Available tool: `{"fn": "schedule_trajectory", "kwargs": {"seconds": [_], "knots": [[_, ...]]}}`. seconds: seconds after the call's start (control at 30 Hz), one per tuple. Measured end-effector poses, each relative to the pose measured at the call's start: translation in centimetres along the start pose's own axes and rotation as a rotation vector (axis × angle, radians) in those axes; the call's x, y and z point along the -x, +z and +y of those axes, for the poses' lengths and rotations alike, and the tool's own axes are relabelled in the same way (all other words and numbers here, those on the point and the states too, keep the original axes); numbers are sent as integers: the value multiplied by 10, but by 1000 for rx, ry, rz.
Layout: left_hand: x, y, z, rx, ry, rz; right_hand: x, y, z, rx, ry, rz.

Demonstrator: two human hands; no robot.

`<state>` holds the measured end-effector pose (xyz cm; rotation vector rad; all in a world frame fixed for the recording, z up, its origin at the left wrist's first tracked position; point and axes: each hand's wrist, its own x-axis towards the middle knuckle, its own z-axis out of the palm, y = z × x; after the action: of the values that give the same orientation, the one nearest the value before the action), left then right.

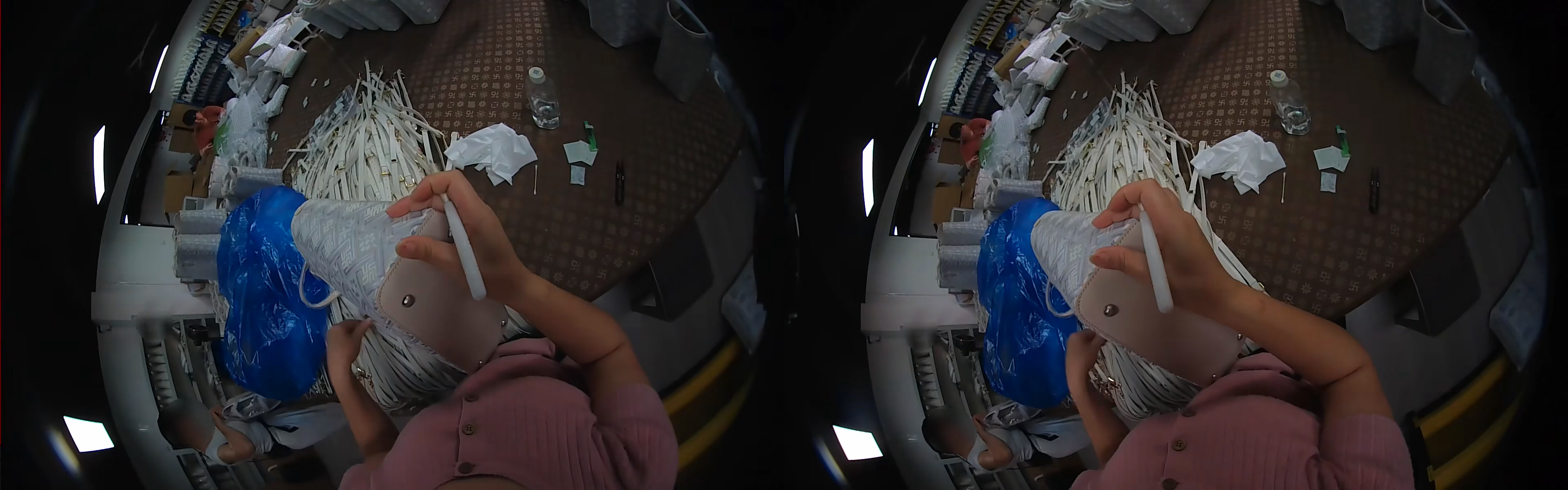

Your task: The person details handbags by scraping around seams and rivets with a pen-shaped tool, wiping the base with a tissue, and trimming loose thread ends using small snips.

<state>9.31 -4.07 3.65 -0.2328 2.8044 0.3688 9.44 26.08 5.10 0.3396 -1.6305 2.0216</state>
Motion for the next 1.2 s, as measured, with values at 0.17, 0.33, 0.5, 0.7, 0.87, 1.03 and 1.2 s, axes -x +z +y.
{"fn": "schedule_trajectory", "kwargs": {"seconds": [0.17,0.33,0.5,0.7,0.87,1.03,1.2], "knots": [[57,-61,82,770,967,584,-5,22,-4,-165,45,-39],[41,-64,127,355,990,485,-11,53,-6,-215,30,-56],[34,-81,111,596,891,544,-14,63,0,-388,-18,-47],[20,-80,87,636,933,553,-19,55,-13,-267,-90,-281],[19,-81,83,654,936,555,-12,76,-18,-489,52,-154],[20,-81,83,657,934,554,-15,80,-20,-284,-78,-274],[20,-78,83,695,934,559,-18,87,-13,-189,-229,-277]]}}
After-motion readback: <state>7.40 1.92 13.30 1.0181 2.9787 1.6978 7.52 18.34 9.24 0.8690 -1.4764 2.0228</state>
